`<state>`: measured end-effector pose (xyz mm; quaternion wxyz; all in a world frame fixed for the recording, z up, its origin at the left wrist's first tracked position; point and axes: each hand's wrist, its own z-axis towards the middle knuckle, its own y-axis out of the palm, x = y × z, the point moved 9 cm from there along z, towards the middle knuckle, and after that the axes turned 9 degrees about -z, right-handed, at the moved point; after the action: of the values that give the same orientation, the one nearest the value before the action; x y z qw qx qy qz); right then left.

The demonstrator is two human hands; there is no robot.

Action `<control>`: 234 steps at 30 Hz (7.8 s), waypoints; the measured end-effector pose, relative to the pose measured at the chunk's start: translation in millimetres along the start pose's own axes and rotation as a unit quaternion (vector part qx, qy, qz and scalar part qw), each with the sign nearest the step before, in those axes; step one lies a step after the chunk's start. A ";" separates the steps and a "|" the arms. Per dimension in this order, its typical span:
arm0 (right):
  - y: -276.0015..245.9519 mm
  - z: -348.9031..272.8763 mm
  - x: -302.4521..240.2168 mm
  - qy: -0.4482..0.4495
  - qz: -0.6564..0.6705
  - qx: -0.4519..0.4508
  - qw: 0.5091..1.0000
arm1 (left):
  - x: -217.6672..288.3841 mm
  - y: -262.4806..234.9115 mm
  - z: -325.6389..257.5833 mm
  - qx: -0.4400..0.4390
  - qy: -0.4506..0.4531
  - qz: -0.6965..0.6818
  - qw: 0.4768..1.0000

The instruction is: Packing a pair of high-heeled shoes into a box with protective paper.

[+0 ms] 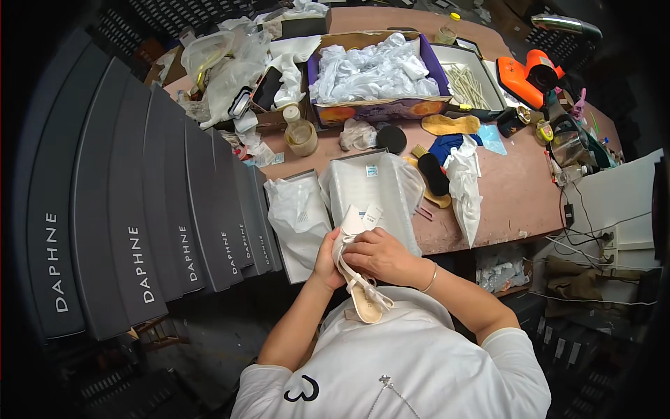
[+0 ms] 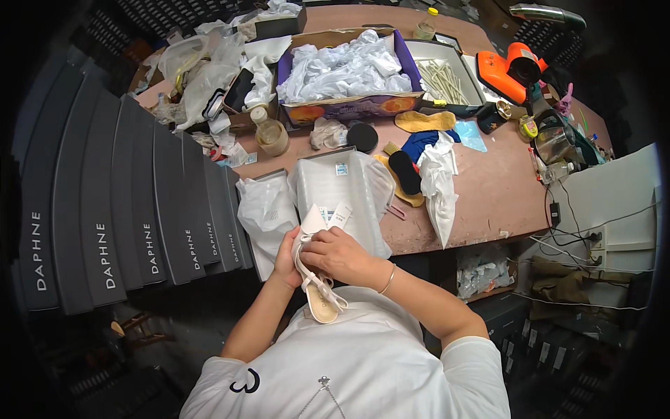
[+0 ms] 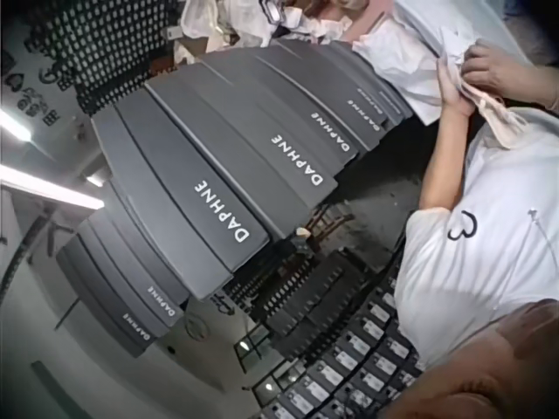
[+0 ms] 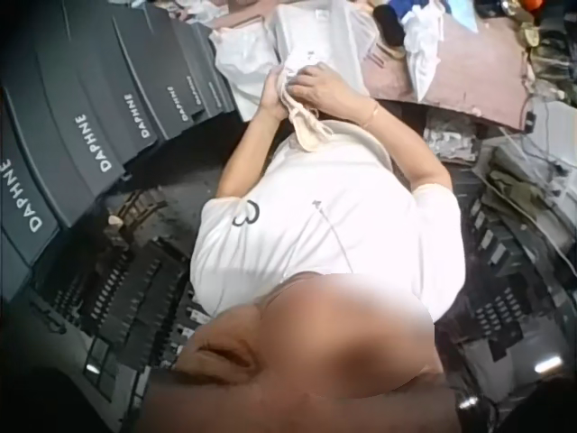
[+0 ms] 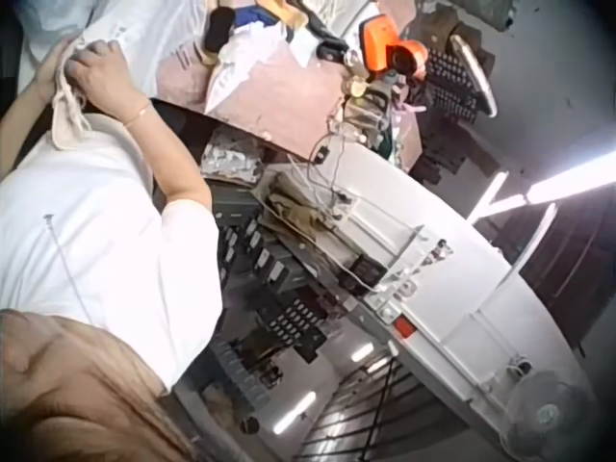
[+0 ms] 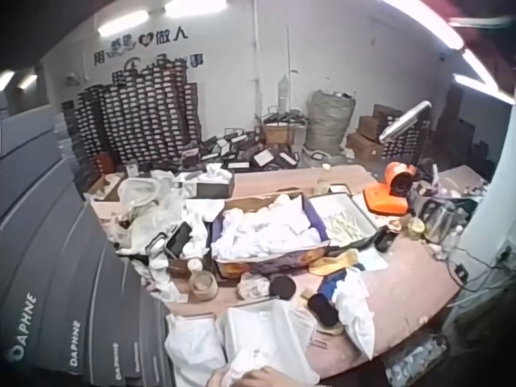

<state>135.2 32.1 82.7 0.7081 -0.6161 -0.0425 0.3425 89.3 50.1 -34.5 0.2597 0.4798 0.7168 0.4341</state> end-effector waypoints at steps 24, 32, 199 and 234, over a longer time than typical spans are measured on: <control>7.0 3.2 5.3 0.132 -0.133 -0.011 0.982 | 10.1 -6.7 5.5 0.021 0.022 0.041 0.999; 6.8 -7.7 8.1 0.058 -0.048 0.024 0.997 | 0.0 -17.9 2.1 0.048 -0.013 0.047 0.998; 133.2 -26.1 169.3 0.408 0.058 0.030 0.911 | 20.7 -55.6 -36.8 0.186 0.213 0.018 0.959; -10.0 38.2 91.6 0.245 0.422 0.090 0.868 | 51.0 30.1 -9.3 0.051 0.200 0.085 0.975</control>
<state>190.8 113.5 67.7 0.5358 -0.5729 0.4279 0.4489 75.3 98.1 -1.5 0.0480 0.4552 0.7321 0.5045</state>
